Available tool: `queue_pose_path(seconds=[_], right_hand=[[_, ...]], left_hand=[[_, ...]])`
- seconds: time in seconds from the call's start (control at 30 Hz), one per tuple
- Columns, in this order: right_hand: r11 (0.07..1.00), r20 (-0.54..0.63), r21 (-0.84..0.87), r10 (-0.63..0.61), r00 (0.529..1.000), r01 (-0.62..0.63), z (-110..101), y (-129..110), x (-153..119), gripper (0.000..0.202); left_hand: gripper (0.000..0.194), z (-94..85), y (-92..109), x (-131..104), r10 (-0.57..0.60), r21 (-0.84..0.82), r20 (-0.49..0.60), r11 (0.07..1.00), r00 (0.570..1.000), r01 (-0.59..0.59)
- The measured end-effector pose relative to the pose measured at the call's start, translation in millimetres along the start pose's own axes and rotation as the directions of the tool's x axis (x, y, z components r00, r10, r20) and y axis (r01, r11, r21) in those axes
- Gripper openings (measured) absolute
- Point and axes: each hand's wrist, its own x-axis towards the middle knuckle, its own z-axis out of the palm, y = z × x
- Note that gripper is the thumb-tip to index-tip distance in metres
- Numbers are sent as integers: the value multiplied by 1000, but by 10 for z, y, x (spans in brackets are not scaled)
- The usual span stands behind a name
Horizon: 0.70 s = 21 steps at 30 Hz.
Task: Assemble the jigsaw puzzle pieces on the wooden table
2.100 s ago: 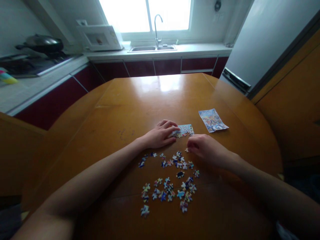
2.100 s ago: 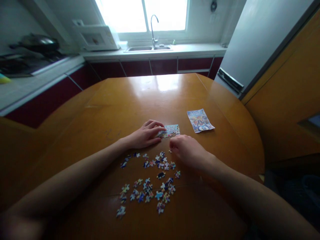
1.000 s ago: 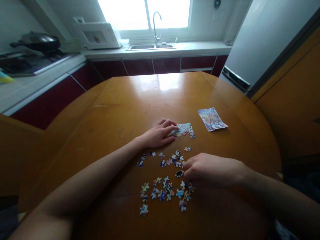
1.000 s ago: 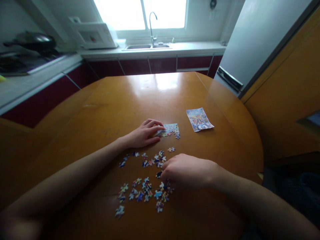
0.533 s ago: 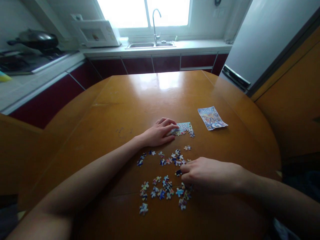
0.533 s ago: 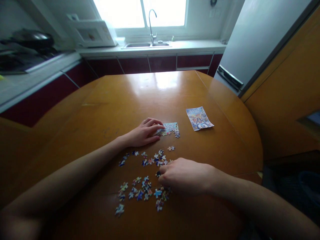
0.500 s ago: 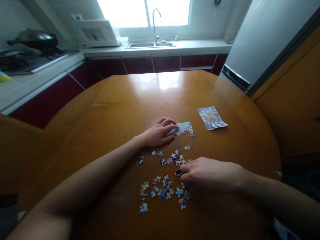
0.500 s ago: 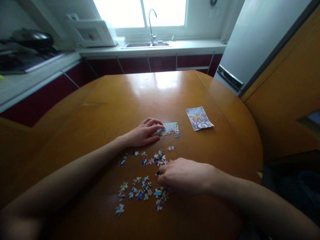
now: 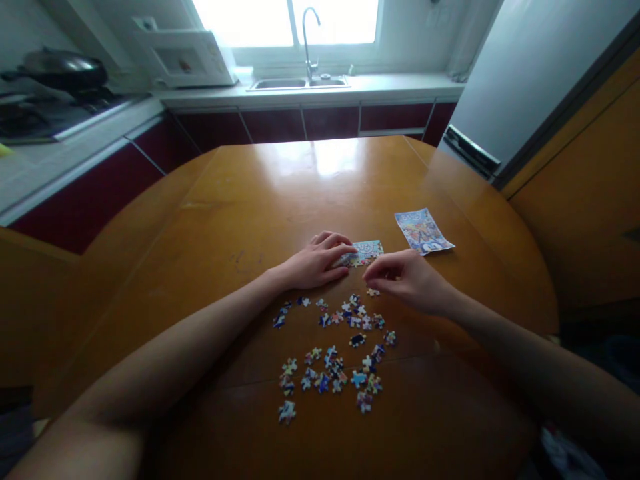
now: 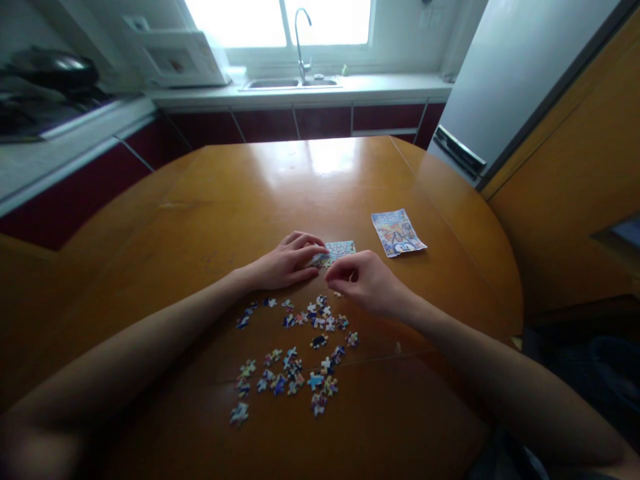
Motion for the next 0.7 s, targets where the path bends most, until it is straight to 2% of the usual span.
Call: queue_pose_path(seconds=[0.1, 0.2, 0.3, 0.4, 0.5, 0.7], right_hand=[[990, -87, 86, 115, 989, -108, -10, 57, 42, 9], [966, -107, 186, 201, 974, -179, -15, 78, 68, 11], [928, -115, 312, 252, 961, -206, 6, 86, 89, 17], [892, -134, 396, 293, 947, -219, 37, 76, 99, 22], [863, -133, 448, 321, 938, -232, 61, 40, 92, 22], [839, -105, 478, 346, 932, -258, 89, -37, 62, 25]], left_hand=[[42, 6, -5, -4, 18, -23, -33, 1000, 999, -19], [35, 6, -2, -16, 54, -30, -118, 998, 992, -57], [31, -6, 47, -21, 82, 1, -239, 996, 967, -84], [37, -12, 143, -12, 111, 25, -324, 994, 940, -109], [39, 1, 233, 3, 141, 29, -351, 990, 926, -139], [28, 20, 281, 22, 157, -7, -393, 985, 906, -174]])
